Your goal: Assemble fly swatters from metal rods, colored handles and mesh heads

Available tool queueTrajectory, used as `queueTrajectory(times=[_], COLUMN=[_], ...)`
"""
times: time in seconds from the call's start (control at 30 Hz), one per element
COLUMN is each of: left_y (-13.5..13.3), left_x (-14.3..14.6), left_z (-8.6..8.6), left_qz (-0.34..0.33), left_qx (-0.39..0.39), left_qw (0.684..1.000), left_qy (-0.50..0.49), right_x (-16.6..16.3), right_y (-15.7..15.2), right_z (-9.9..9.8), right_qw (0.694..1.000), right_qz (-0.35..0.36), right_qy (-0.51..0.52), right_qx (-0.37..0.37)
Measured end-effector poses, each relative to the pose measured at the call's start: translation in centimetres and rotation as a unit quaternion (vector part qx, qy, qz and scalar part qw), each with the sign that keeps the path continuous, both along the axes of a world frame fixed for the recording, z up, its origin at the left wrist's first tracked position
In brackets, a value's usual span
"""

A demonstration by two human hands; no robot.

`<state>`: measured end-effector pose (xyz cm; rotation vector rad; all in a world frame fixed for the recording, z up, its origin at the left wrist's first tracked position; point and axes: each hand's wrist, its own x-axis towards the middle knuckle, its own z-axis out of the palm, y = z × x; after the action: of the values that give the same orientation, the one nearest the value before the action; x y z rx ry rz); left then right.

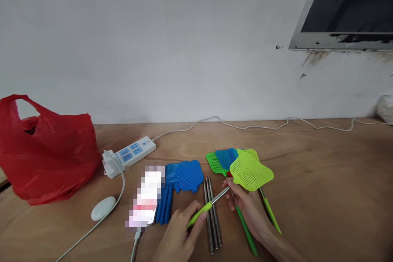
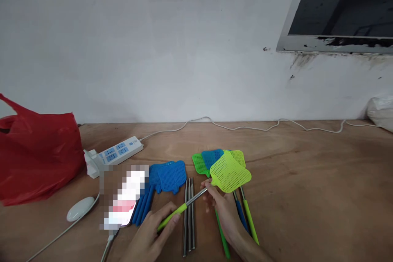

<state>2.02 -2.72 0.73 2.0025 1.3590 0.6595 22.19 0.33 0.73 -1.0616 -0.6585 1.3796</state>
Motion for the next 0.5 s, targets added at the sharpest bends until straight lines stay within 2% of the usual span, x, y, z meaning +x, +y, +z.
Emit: queueTrajectory(times=[0.1,0.17,0.2,0.33,0.5], left_y=[-0.2,-0.2,-0.1,0.2,0.8], left_x=[0.0,-0.2,-0.3,-0.8,-1.0], left_z=[-0.5,-0.1,0.2,1.2,1.1], left_qz=[-0.034,-0.037,-0.031,-0.026,-0.05], left_qx=[-0.001,0.0,0.001,0.002,0.0], left_qw=[0.999,0.998,0.998,0.999,0.998], left_qy=[-0.033,-0.049,-0.053,-0.046,-0.024], right_x=[0.6,1.8,2.6,5.7,6.7], right_y=[0.5,1.4,2.0,4.3,5.4], right_z=[0.1,0.1,0.1,0.3,0.0], right_qw=[0.999,0.986,0.967,0.928,0.84], right_qz=[0.012,-0.009,-0.019,-0.012,0.005], right_qy=[-0.049,-0.16,-0.249,-0.369,-0.54], right_qx=[0.02,0.04,0.048,0.057,0.061])
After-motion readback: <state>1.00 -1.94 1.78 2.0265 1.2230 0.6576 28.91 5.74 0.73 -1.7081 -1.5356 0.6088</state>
